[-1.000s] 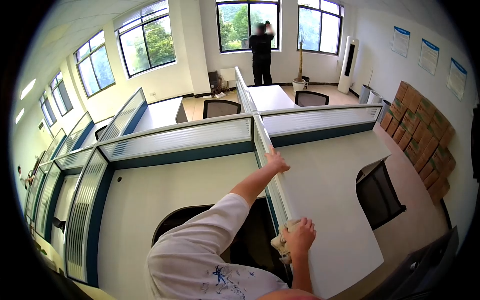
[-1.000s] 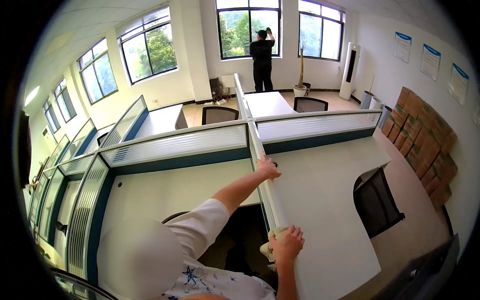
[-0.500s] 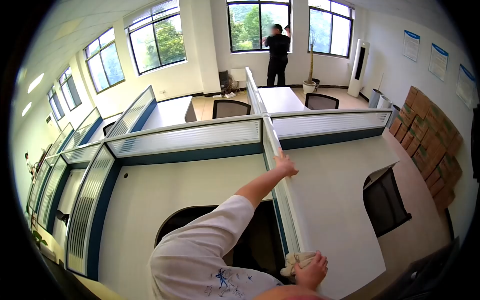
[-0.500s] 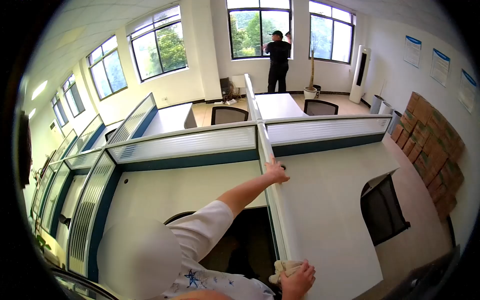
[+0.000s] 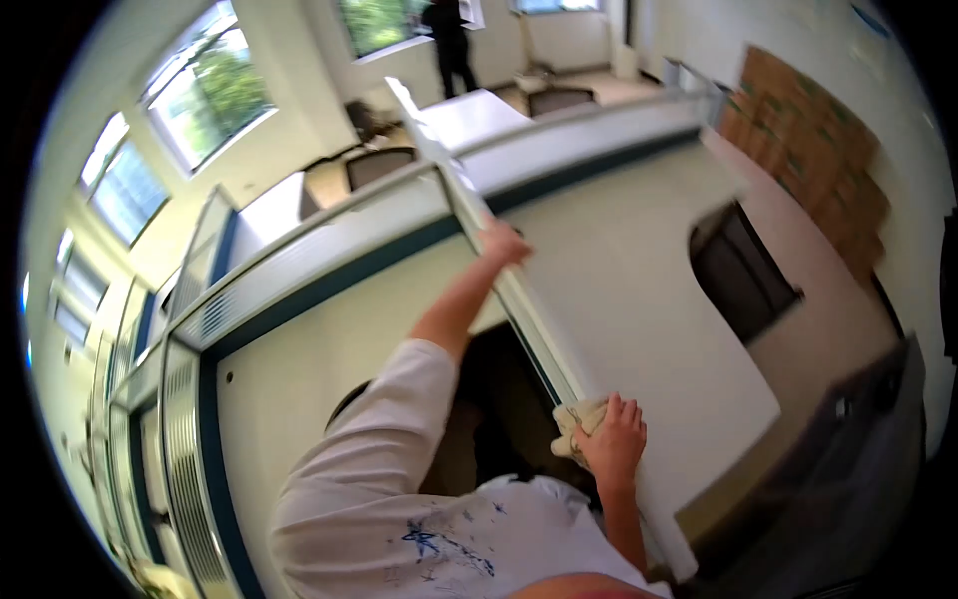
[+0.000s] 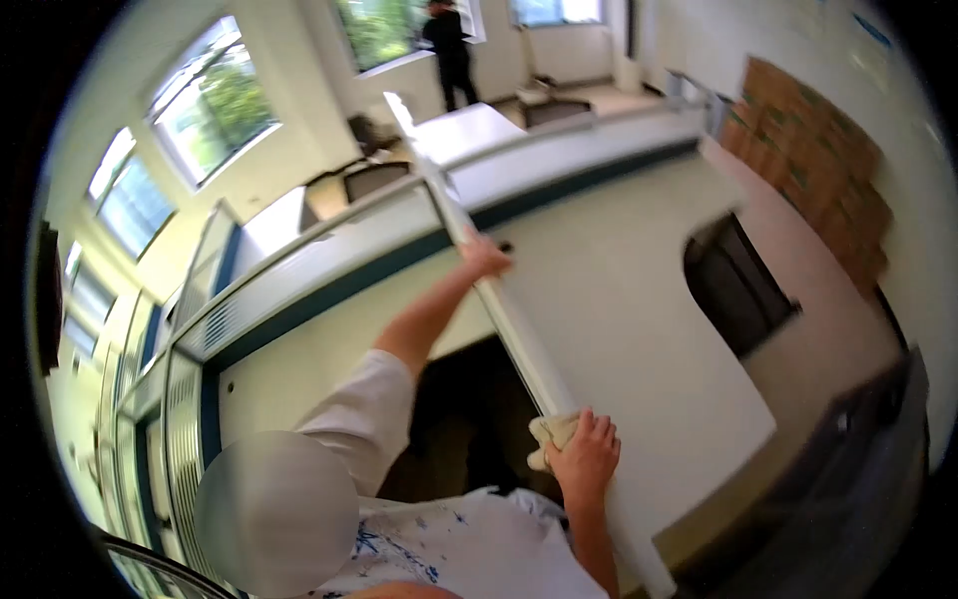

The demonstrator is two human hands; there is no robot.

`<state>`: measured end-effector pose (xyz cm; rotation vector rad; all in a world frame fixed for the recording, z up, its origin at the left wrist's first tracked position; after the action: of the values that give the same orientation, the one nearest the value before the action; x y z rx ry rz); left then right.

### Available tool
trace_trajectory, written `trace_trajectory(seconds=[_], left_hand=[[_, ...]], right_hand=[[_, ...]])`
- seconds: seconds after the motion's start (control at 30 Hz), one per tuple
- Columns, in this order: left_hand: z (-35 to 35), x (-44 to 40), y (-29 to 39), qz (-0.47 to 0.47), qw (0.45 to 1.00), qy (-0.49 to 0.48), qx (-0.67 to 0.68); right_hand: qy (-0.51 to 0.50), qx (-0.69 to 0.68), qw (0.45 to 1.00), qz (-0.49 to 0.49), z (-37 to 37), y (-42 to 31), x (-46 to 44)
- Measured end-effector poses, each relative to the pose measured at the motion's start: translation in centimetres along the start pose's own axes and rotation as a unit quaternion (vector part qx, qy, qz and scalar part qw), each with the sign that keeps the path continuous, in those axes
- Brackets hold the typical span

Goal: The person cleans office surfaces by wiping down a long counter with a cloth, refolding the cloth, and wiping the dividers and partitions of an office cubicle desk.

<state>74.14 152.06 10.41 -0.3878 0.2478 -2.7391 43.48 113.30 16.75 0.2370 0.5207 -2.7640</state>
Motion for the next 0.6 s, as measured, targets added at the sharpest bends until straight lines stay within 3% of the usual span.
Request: trace_trajectory(seconds=[0.07, 0.2, 0.23, 0.27, 0.37, 0.53, 0.6], left_hand=[[-1.6, -2.7, -0.4, -0.02, 1.0, -0.004, 0.023], [0.1, -0.8, -0.7, -0.017, 0.999, 0.008, 0.041], [1.9, 1.5, 0.1, -0.087, 0.996, -0.034, 0.01], [2.4, 2.2, -0.6, 0.005, 0.999, -0.015, 0.052], [-0.6, -1.4, -0.8, -0.007, 1.0, -0.018, -0.019], [0.9, -1.0, -1.0, 0.032, 0.999, 0.004, 0.03], [-2.0, -5.2, -2.2, 0.019, 0.999, 0.001, 0.038]], right_hand=[[-0.04, 0.009, 0.999, -0.035, 1.2, 1.6, 1.9], [-0.016, 0.008, 0.998, -0.064, 0.9, 2.5, 3.0], [-0.025, 0.001, 0.998, -0.057, 0.2, 2.1, 2.2], [-0.037, -0.007, 0.998, -0.044, -0.2, 1.4, 1.5], [-0.026, -0.003, 0.999, -0.021, -1.8, -0.2, -1.7], [0.013, -0.036, 0.999, -0.023, -2.1, -1.0, -3.3], [-0.003, -0.056, 0.998, -0.041, -1.3, 0.0, -2.2]])
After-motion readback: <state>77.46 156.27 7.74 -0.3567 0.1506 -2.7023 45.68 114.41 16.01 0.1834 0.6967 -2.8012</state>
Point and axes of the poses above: each hand's wrist, its own x-axis away from the middle knuckle, its own z-axis out of the back of the hand, y = z × x, the point moved 7 cm from there along -x, towards the middle knuckle, and after that the axes turned 4 degrees about z, right-handed, at the moved point
